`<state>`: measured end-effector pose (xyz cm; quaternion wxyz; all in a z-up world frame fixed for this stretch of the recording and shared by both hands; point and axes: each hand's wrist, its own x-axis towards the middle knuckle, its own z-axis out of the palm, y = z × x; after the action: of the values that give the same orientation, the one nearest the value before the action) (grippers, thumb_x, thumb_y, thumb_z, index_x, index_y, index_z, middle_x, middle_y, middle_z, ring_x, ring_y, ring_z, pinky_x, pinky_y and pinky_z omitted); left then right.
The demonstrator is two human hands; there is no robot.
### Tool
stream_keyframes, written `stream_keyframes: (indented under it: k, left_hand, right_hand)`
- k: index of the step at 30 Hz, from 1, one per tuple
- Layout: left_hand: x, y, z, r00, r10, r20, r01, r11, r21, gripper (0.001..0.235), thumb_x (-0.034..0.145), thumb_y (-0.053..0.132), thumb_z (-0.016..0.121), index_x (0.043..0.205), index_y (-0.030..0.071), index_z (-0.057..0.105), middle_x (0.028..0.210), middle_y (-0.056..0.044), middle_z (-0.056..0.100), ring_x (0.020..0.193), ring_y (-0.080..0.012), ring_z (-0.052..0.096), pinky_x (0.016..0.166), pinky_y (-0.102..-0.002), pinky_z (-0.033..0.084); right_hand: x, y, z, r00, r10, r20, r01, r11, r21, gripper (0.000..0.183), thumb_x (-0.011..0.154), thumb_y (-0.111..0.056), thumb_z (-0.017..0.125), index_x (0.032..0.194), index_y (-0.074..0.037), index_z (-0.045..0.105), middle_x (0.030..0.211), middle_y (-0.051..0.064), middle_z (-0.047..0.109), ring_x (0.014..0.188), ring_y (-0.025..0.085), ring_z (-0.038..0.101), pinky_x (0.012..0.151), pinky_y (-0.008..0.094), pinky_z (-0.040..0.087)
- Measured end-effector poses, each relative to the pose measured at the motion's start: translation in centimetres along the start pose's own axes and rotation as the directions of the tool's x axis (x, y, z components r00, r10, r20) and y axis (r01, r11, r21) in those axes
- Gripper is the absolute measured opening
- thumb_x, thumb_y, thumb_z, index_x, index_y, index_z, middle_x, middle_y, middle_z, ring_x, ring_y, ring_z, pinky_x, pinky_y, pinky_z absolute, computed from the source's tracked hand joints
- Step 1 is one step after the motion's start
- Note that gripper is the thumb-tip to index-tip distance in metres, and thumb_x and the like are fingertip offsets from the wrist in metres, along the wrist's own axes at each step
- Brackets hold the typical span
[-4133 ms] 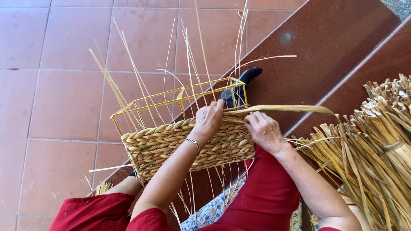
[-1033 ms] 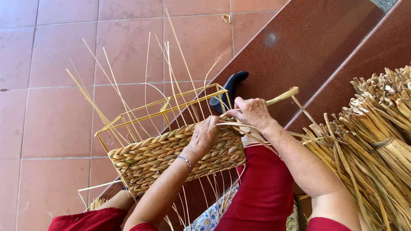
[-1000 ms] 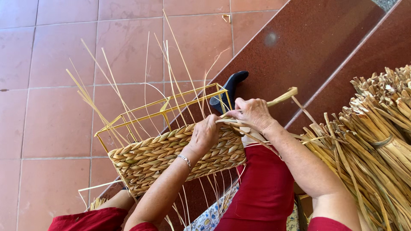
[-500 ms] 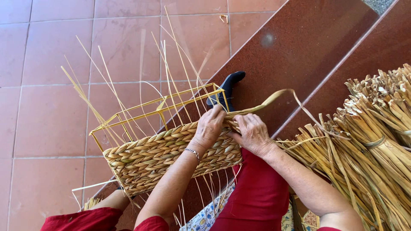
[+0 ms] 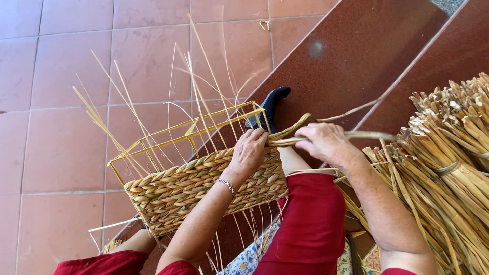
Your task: The person weaves a rectangular basket by hand, interlacing dried palm leaves through a metal frame. They repeatedly pull strands through the weave, adjust tension, and trim excess material with scissors.
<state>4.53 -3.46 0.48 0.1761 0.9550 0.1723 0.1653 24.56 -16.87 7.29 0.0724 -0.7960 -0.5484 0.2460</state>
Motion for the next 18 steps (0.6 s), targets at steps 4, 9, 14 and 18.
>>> stream_keyframes:
  k: [4, 9, 14, 18]
  left_hand:
    - [0.2, 0.6, -0.8, 0.988, -0.13, 0.085, 0.14, 0.982, -0.124, 0.046, 0.09, 0.008, 0.065, 0.134, -0.004, 0.054, 0.101, -0.02, 0.07, 0.096, -0.0369, 0.064, 0.093, -0.047, 0.049]
    - [0.4, 1.3, 0.7, 0.966, -0.255, 0.034, 0.256, 0.95, -0.181, 0.058, 0.087, 0.003, 0.066, 0.14, 0.0, 0.042, 0.09, -0.019, 0.072, 0.089, -0.0379, 0.067, 0.077, -0.047, 0.053]
    - [-0.1, 0.9, 3.6, 0.892, -0.407, -0.198, 0.344, 0.894, -0.287, 0.045, 0.094, 0.005, 0.065, 0.133, 0.002, 0.043, 0.085, -0.014, 0.072, 0.079, -0.0321, 0.071, 0.069, -0.044, 0.056]
    - [-0.6, 0.4, 4.8, 0.875, -0.388, -0.288, 0.313, 0.909, -0.275, 0.037, 0.096, 0.005, 0.064, 0.126, 0.002, 0.043, 0.084, -0.012, 0.073, 0.078, -0.0312, 0.071, 0.068, -0.043, 0.055]
  right_hand:
    - [2.1, -0.2, -1.0, 0.972, -0.151, -0.181, 0.096, 0.955, -0.281, 0.014, 0.089, -0.03, 0.077, 0.101, -0.023, 0.077, 0.091, 0.003, 0.074, 0.092, 0.022, 0.067, 0.099, 0.051, 0.048]
    - [5.0, -2.9, -0.2, 0.653, -0.525, -0.546, 0.129, 0.787, -0.603, 0.007, 0.092, -0.02, 0.079, 0.092, -0.025, 0.073, 0.093, -0.004, 0.074, 0.111, 0.021, 0.067, 0.117, 0.069, 0.039]
    - [5.5, -2.8, 3.5, 0.373, -0.478, -0.795, 0.38, 0.86, -0.34, 0.014, 0.094, -0.017, 0.076, 0.104, -0.012, 0.067, 0.096, 0.012, 0.074, 0.103, 0.027, 0.064, 0.104, 0.051, 0.047]
    - [6.1, -0.6, 8.0, 0.925, 0.022, -0.379, 0.21, 0.801, 0.56, 0.014, 0.1, -0.011, 0.067, 0.111, -0.005, 0.062, 0.096, 0.008, 0.074, 0.09, 0.016, 0.075, 0.08, 0.031, 0.065]
